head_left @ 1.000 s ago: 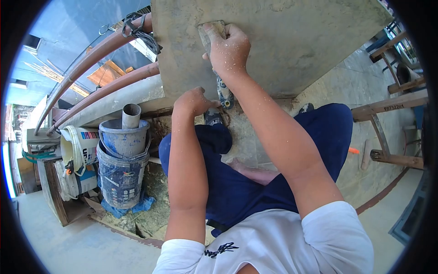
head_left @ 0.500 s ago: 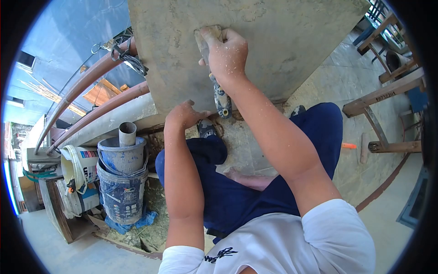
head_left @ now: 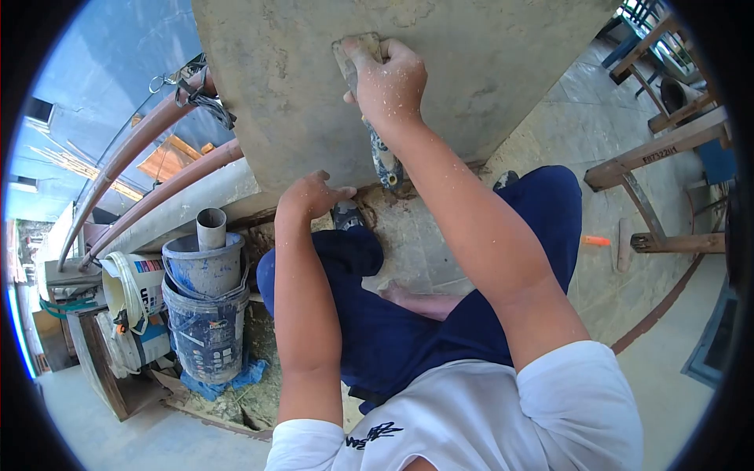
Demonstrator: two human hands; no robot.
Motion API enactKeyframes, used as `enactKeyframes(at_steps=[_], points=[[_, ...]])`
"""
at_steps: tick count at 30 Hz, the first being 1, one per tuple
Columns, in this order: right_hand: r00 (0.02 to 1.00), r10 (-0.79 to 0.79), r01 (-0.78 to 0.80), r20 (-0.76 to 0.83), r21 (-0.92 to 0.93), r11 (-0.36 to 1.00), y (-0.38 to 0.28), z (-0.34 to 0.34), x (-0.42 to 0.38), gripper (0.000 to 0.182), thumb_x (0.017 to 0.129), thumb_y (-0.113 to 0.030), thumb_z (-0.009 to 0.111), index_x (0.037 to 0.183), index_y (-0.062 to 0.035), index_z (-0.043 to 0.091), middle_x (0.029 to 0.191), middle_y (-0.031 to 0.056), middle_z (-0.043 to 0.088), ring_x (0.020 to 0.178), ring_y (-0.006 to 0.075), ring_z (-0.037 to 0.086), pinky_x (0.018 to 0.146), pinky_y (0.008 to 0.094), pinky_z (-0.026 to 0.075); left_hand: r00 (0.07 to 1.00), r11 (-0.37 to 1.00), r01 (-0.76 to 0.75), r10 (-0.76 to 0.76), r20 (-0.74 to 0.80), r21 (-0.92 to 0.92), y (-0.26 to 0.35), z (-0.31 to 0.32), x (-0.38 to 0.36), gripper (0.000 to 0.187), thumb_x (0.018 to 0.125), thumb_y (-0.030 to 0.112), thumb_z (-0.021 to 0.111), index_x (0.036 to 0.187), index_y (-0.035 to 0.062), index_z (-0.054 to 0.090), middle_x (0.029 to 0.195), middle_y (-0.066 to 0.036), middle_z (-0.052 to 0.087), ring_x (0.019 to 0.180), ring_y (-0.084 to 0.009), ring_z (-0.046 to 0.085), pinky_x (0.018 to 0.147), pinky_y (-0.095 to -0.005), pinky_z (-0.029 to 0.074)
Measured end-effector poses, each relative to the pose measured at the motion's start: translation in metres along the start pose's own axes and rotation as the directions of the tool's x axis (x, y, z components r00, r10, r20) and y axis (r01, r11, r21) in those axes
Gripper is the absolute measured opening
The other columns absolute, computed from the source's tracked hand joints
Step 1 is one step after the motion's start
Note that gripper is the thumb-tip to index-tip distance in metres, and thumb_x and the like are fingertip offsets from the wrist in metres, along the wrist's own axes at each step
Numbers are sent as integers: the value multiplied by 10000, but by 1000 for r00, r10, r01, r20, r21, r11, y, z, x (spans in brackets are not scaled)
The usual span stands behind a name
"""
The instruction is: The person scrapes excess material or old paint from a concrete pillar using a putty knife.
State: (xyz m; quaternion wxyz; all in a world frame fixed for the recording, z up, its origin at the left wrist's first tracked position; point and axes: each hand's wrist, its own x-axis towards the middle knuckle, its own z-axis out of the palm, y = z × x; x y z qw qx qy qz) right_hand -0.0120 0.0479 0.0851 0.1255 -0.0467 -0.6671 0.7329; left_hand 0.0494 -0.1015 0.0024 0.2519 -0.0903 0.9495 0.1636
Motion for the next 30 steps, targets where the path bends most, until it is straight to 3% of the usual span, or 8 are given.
enactKeyframes(at_steps=[5,8,10,11,16,19,24,30], points=[[997,64,-65,-33,-27,998,13,-4,-1,331,817,-239,705,677,26,564,564,90,570,414,162,574,350,281,463,999,1000,-7,7,-50,-5,-5,2,4,811,723,557,689,1240,-47,529,1183,-269,576,1148,-353,546,970,-397,419],[995,-89,96,-51,169,981,-3,6,9,316,771,-166,724,600,19,533,525,120,572,388,210,573,362,318,446,999,1000,-25,25,-21,-4,-2,10,6,820,723,568,684,1247,-42,525,1184,-266,577,1147,-358,544,973,-401,416],[986,-152,157,-61,74,985,4,4,9,309,770,-169,721,601,14,539,534,123,573,373,221,559,379,332,443,1000,999,-17,17,5,28,2,11,2,815,726,561,684,1246,-45,524,1186,-268,575,1146,-360,545,974,-401,415],[998,-68,68,-8,-14,998,10,-5,3,349,809,-247,714,660,27,556,569,99,586,419,160,585,361,285,465,1000,999,-21,21,6,42,7,5,5,810,729,555,685,1244,-48,523,1189,-269,573,1145,-362,546,975,-402,414],[988,-139,125,-59,-197,972,37,-3,10,344,813,-251,711,662,23,570,576,107,599,418,170,593,378,282,451,998,998,-43,45,-33,43,10,3,12,802,733,561,673,1237,-47,530,1184,-267,576,1148,-362,542,984,-402,407],[922,-370,361,-110,-99,927,0,12,19,336,803,-241,718,656,21,570,545,102,600,429,182,614,407,289,463,999,999,-38,38,-14,18,24,5,11,811,729,570,672,1240,-43,531,1181,-264,579,1153,-354,540,989,-400,402],[969,-240,227,-55,-183,957,93,11,-6,329,796,-240,724,664,21,573,534,96,592,411,178,598,387,300,459,999,996,-44,42,25,80,18,1,10,804,726,559,679,1246,-34,529,1192,-259,575,1155,-344,541,982,-396,408],[989,-123,118,-83,-70,991,77,31,-10,330,797,-230,727,670,27,563,568,103,598,421,167,592,360,286,453,999,999,-36,36,-10,19,4,6,18,836,724,580,663,1263,-39,508,1213,-246,565,1159,-338,539,968,-399,426]])
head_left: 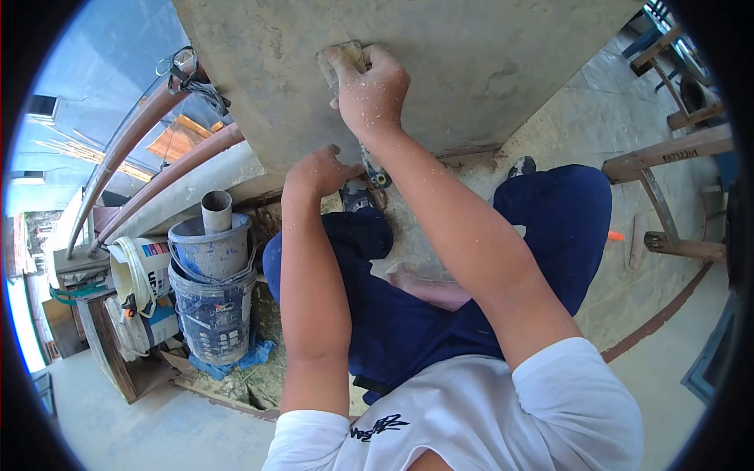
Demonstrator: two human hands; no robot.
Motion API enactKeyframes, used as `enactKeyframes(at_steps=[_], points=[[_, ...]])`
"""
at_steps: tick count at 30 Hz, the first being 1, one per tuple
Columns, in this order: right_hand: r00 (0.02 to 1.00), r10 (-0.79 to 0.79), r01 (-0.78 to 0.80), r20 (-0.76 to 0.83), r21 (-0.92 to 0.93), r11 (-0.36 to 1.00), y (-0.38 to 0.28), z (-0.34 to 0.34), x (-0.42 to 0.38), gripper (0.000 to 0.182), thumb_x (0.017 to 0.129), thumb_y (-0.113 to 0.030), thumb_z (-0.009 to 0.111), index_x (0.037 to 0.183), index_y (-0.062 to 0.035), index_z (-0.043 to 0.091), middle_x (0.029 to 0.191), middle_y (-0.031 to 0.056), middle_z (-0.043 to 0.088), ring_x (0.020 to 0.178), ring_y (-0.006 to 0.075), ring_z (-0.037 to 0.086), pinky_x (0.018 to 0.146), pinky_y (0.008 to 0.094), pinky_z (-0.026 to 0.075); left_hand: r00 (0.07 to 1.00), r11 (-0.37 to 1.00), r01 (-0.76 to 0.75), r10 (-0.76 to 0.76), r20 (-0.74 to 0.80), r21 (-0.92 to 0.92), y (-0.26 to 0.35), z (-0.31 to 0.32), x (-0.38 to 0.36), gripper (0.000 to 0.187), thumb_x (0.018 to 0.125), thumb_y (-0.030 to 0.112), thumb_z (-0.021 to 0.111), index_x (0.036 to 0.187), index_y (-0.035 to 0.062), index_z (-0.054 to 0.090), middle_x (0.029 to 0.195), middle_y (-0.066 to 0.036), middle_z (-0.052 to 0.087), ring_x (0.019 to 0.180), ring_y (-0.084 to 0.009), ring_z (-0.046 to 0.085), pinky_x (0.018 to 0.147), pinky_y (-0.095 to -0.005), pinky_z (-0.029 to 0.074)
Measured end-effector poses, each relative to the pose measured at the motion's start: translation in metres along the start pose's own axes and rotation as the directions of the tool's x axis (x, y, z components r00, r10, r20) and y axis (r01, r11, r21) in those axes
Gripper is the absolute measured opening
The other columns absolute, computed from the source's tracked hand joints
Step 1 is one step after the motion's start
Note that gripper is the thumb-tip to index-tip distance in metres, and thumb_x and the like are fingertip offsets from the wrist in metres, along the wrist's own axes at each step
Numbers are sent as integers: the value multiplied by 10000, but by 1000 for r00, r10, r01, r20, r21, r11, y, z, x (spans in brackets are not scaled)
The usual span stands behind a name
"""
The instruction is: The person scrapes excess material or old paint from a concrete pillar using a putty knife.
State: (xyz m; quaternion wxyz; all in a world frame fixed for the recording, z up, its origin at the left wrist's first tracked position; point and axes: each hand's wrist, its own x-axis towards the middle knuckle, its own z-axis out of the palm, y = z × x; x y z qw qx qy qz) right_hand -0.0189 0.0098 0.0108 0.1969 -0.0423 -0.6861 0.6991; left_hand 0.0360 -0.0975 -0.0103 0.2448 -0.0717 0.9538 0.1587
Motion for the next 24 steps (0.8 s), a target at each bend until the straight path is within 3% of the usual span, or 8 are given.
enactKeyframes(at_steps=[7,10,12,14,18,20,23,24], points=[[997,68,-64,30,-133,989,22,-6,-8,335,805,-220,721,661,35,559,595,97,603,436,167,597,363,282,478,1000,999,20,-20,-9,45,3,-16,-4,837,694,549,700,1260,-38,514,1200,-250,573,1145,-341,547,965,-395,424],[999,41,-41,22,3,999,-15,5,4,335,800,-224,729,658,32,565,600,96,607,450,168,605,372,284,484,1000,1000,2,-2,12,-3,-1,-10,2,837,677,524,727,1259,-38,515,1196,-248,576,1146,-341,547,966,-397,424],[991,-135,134,-2,130,982,-36,10,11,326,802,-222,725,671,36,576,595,96,604,456,159,601,379,286,488,998,1000,-17,17,64,5,-4,-5,2,846,668,516,739,1262,-40,510,1214,-238,569,1163,-333,538,969,-400,426],[993,-116,115,4,91,989,-22,2,8,318,797,-217,726,680,40,579,587,101,600,464,158,603,382,285,498,998,1000,-8,9,65,-16,-3,-4,-1,832,663,487,755,1264,-34,511,1216,-240,567,1156,-332,545,961,-398,432],[994,97,-82,47,-253,964,72,-41,-7,366,793,-271,724,693,43,567,660,143,609,508,199,622,382,293,496,1000,1000,-8,8,11,-19,1,-14,-7,816,671,489,754,1258,-26,518,1224,-246,560,1142,-327,556,954,-392,439],[918,396,-386,-21,-280,879,99,-79,-15,342,803,-264,709,725,39,573,685,142,605,529,199,620,388,309,492,999,997,-48,50,20,-66,3,-15,-9,772,706,487,731,1252,-18,525,1202,-248,574,1120,-330,571,938,-389,447],[889,423,-365,176,-288,886,102,-120,-39,321,815,-271,694,744,17,571,644,128,598,487,199,606,410,320,489,985,969,-157,139,-104,-190,19,-3,-10,728,759,467,696,1256,-30,510,1133,-252,608,1096,-341,582,920,-388,455],[880,443,-382,172,-299,875,104,-127,-48,321,815,-271,694,744,17,571,644,128,598,487,199,606,410,320,489,988,969,-147,133,-82,-197,24,5,-9,728,759,467,696,1256,-30,510,1133,-252,608,1096,-341,582,920,-388,455]])
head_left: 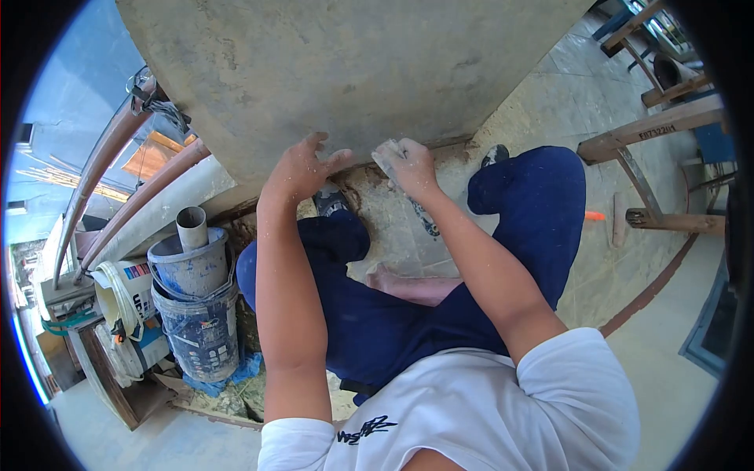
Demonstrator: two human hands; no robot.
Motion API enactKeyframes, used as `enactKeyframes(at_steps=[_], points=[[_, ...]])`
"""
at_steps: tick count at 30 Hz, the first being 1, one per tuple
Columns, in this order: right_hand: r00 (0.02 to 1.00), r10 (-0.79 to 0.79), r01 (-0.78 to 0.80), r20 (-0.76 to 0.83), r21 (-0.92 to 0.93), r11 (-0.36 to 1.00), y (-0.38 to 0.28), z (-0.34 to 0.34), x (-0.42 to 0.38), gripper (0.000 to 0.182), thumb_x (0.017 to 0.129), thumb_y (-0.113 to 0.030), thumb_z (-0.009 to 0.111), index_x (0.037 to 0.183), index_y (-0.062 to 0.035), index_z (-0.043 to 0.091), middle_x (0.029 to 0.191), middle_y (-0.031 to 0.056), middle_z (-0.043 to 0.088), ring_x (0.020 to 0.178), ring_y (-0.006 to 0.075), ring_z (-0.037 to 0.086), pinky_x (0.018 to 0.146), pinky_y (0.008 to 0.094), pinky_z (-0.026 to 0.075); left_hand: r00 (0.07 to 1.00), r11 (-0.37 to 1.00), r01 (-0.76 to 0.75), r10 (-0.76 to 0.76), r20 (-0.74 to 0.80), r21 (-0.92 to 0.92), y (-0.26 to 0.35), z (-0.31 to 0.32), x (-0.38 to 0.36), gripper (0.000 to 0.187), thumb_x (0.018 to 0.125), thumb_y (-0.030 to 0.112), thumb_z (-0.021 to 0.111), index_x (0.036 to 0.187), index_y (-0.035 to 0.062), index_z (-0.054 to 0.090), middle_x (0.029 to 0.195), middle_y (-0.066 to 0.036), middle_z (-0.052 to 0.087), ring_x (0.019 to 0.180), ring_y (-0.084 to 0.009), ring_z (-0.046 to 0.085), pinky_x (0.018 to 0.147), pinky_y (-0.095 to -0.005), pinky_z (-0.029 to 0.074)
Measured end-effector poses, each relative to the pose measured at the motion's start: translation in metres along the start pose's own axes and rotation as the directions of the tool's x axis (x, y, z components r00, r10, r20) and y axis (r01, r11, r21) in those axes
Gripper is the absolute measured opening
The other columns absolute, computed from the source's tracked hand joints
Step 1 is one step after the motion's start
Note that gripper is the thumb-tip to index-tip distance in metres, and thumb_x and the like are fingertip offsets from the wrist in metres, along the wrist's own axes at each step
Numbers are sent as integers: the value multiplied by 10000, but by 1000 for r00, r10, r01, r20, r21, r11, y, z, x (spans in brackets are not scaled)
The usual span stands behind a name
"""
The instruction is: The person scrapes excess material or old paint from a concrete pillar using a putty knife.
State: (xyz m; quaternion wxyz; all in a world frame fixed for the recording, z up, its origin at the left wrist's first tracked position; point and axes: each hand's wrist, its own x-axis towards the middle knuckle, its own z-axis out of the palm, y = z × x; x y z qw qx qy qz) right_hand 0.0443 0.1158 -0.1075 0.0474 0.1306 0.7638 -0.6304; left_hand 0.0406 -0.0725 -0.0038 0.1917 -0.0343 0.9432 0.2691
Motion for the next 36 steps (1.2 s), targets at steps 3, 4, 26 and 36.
enactKeyframes(at_steps=[3,4,26,36], points=[[974,64,-75,219,44,996,2,-10,-18,265,830,-221,674,749,6,563,680,102,594,510,158,593,415,302,491,987,990,-142,141,-74,-11,15,18,13,573,796,405,669,1176,-15,583,1066,-241,636,1054,-358,594,886,-394,464],[974,35,-68,223,144,987,5,-10,-17,260,832,-213,673,747,5,561,678,89,589,522,144,586,418,300,490,986,986,-165,165,33,13,21,21,17,462,812,342,655,1102,-16,620,994,-215,658,969,-322,625,847,-382,476],[976,209,-219,67,328,919,80,-10,10,296,910,-277,585,876,16,599,749,91,612,589,169,544,579,310,437,954,624,270,-278,116,-733,20,163,94,422,891,337,617,1039,-58,611,883,-122,672,772,-206,621,683,-344,475],[935,354,-349,34,277,895,143,-25,22,352,904,-343,593,848,3,630,673,99,598,575,164,529,547,320,419,986,98,84,-151,69,-992,64,208,109,331,951,305,535,1117,18,529,987,-108,653,868,-200,627,705,-324,505]])
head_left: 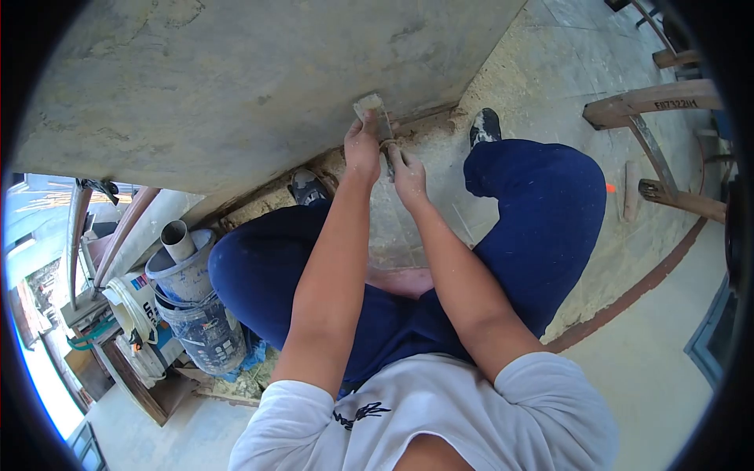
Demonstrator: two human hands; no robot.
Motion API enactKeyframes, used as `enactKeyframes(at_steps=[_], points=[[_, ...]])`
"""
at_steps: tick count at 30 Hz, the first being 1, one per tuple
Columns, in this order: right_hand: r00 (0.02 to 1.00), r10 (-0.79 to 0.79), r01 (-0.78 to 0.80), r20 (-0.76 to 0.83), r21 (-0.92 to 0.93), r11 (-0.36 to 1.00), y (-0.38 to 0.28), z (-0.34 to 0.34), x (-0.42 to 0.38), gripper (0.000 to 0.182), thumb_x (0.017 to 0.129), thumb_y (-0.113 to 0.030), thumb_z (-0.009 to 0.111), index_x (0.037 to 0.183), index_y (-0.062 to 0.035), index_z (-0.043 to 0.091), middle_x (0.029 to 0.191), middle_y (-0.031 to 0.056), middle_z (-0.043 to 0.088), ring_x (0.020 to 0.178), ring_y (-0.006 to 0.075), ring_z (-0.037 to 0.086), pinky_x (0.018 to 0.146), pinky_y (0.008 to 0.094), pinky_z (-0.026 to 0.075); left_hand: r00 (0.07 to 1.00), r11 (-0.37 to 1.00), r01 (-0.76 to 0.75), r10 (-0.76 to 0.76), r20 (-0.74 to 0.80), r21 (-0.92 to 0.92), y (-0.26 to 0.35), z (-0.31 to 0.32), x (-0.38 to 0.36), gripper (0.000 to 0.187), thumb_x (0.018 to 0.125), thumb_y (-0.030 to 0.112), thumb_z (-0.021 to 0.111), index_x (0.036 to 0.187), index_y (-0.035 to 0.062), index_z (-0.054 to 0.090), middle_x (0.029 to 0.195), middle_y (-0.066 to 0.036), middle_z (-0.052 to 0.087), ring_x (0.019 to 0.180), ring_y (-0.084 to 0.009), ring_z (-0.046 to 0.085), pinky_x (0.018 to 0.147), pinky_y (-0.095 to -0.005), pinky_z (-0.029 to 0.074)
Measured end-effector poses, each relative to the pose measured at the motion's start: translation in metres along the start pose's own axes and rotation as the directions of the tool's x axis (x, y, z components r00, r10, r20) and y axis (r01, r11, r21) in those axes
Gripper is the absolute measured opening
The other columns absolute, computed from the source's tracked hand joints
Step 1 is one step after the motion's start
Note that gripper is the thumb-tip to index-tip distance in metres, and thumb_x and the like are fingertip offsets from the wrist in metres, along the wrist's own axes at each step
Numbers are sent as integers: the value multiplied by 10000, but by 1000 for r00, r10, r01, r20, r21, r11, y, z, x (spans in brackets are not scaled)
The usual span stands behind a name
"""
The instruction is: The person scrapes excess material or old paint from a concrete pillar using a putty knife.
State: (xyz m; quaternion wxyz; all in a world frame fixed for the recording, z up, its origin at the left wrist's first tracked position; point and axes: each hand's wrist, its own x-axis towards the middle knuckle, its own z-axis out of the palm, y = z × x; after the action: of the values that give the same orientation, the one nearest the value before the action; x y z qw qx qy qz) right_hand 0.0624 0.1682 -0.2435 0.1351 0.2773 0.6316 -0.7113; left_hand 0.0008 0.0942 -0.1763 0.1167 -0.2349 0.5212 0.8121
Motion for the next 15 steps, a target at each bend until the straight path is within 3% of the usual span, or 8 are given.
enactKeyframes(at_steps=[2,6,8,9,11,15], points=[[932,-286,303,-223,43,952,-6,9,6,380,902,-353,594,795,10,623,621,100,575,550,161,501,533,329,403,997,999,3,-1,73,-38,-2,14,1,352,955,333,517,1107,15,520,984,-107,655,852,-196,626,701,-322,504],[926,-292,277,-239,-97,956,-17,5,10,385,911,-334,580,769,23,613,581,100,553,537,152,470,529,333,395,998,996,-51,48,38,78,0,28,2,345,963,341,502,1064,14,541,939,-104,661,784,-174,614,684,-309,490],[867,-397,417,-301,4,909,-26,11,12,378,901,-321,589,763,30,612,577,125,554,544,147,464,535,338,399,969,945,-247,245,38,213,14,48,-10,341,968,344,495,980,13,573,857,-94,666,685,-151,585,630,-294,468],[870,-388,408,-304,2,913,-33,10,15,378,901,-321,589,763,30,612,577,125,554,544,147,464,535,338,399,971,948,-236,234,35,215,23,57,-12,341,968,344,495,980,13,573,857,-94,666,685,-151,585,630,-294,468],[897,-388,420,-210,134,898,-55,6,14,393,889,-334,598,761,37,608,588,155,556,549,149,467,541,351,405,933,918,-358,357,40,171,38,70,-17,315,979,298,485,914,10,595,761,-81,661,600,-122,544,582,-274,442],[895,-374,402,-242,75,913,-29,8,21,408,877,-357,607,780,39,613,611,171,578,559,154,485,554,353,422,951,919,-290,309,-31,267,22,66,-13,317,980,288,487,909,-1,595,726,-74,651,586,-117,533,550,-261,429]])
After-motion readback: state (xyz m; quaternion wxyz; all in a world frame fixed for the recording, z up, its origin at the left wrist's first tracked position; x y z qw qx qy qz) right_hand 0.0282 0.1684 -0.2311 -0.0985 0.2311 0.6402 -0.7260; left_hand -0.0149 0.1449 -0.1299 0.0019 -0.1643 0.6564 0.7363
